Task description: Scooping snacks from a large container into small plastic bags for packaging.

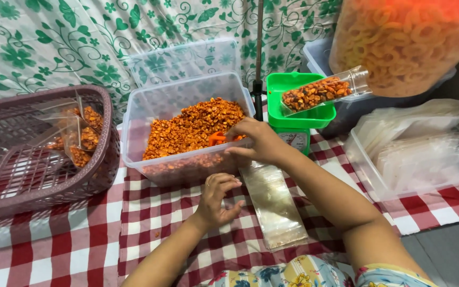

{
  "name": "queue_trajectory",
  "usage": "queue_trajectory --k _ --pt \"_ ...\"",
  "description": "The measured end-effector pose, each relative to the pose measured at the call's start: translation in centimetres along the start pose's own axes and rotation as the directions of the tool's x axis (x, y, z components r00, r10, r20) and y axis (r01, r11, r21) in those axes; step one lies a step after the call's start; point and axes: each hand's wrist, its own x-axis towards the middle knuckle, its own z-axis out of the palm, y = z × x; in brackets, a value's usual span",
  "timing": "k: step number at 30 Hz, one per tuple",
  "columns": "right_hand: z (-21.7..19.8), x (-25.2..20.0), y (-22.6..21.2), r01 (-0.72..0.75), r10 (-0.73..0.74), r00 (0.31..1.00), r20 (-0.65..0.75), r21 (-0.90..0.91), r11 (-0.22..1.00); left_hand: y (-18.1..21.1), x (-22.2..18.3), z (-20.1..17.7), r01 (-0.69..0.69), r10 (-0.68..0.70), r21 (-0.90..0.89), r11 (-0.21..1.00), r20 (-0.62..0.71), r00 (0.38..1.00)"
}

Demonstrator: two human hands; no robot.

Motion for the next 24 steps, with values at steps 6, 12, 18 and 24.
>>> queue_trajectory --k 6,12,18,24 --pt "-4.0 -2.2 -4.2 0.17 -0.182 0.963 -0.198 -0.077 0.982 -0.2 0.8 -0.6 0.043 -0.042 -0.019 0.999 0.015 0.999" --pt "-13.8 -7.3 -1.1 0.051 -0.223 0.743 -0.632 -0.278 0.959 0.2 1.5 -1.2 0.042 -0.043 -0.039 0.998 -0.013 0.999" --pt "-17.6 -11.8 6.4 -0.488 0.306 0.639 -0.706 -0.063 0.871 0.8 2.2 -1.7 0.034 -0.037 0.038 0.999 0.086 0.996" --pt "-17.1 -10.3 6.3 -0.66 0.721 0.475 -0.504 0.337 0.671 1.2 2.4 -1.3 0.029 -0.031 0.032 0.999 0.067 0.997"
